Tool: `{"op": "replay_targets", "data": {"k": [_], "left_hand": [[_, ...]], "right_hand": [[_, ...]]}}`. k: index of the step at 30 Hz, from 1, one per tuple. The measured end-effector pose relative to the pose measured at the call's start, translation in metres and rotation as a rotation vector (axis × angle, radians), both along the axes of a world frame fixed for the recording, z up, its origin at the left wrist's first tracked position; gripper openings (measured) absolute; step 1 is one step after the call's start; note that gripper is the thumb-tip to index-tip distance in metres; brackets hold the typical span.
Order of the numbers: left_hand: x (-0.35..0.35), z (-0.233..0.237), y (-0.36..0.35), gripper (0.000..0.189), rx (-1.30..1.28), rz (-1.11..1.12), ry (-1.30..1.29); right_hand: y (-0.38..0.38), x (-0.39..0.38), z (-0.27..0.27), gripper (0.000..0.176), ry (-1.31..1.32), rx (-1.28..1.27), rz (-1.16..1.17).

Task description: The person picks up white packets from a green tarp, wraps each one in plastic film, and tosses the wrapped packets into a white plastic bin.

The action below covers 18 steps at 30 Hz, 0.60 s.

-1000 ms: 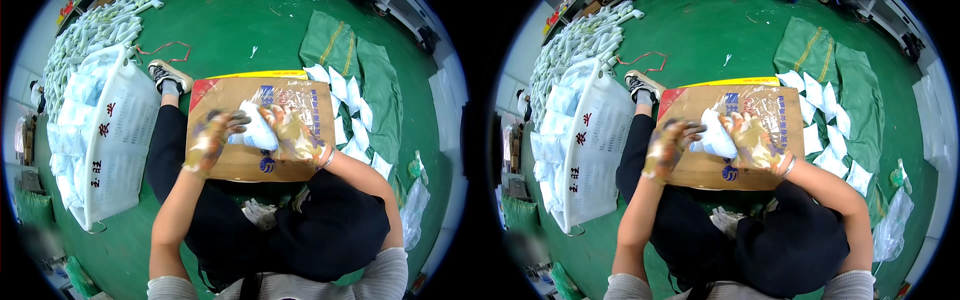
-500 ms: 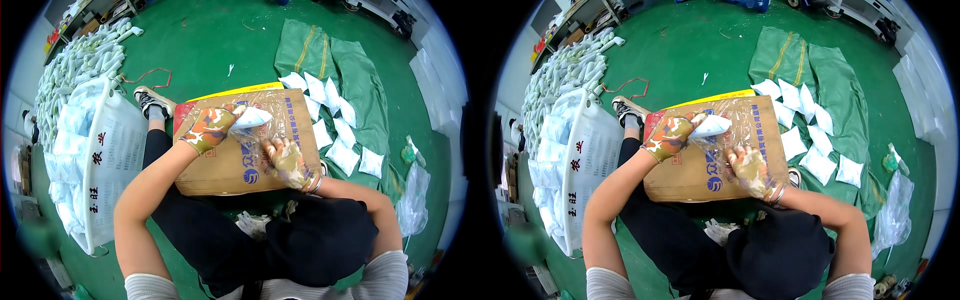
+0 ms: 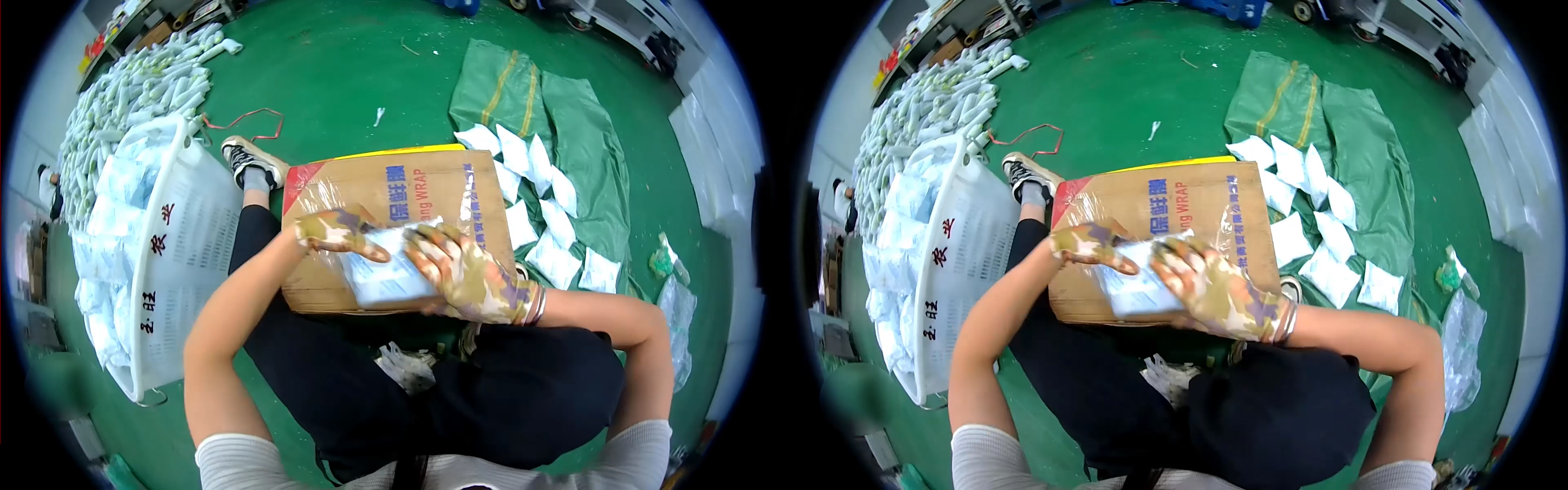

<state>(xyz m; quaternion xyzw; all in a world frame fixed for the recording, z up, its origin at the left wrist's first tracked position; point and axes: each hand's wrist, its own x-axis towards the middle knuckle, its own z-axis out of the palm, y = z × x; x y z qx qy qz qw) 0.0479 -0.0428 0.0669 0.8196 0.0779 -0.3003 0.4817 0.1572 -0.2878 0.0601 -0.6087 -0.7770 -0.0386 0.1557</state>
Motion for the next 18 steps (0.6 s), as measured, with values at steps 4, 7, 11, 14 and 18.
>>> {"op": "replay_targets", "data": {"k": [4,7,11,14,18], "left_hand": [[0.004,-0.059,-0.014,0.064,0.089,-0.233,0.102],[0.005,-0.056,-0.014,0.06,0.529,-0.341,-0.288],[-0.001,0.011,-0.036,0.065,0.446,0.071,-0.45],[0.011,-0.028,-0.03,0.073,0.607,0.049,-0.562],[0.028,-0.039,-0.022,0.071,0.575,0.16,-0.431]], "right_hand": [[-0.002,-0.005,-0.025,0.071,0.133,-0.282,-0.018],[0.013,0.0,0.001,0.068,0.304,-0.344,-0.088],[0.095,0.079,0.007,0.067,0.466,-1.214,-0.014],[0.127,0.093,-0.017,0.053,1.257,-0.938,0.02],[0.138,0.099,-0.052,0.043,1.191,-0.867,-0.059]]}}
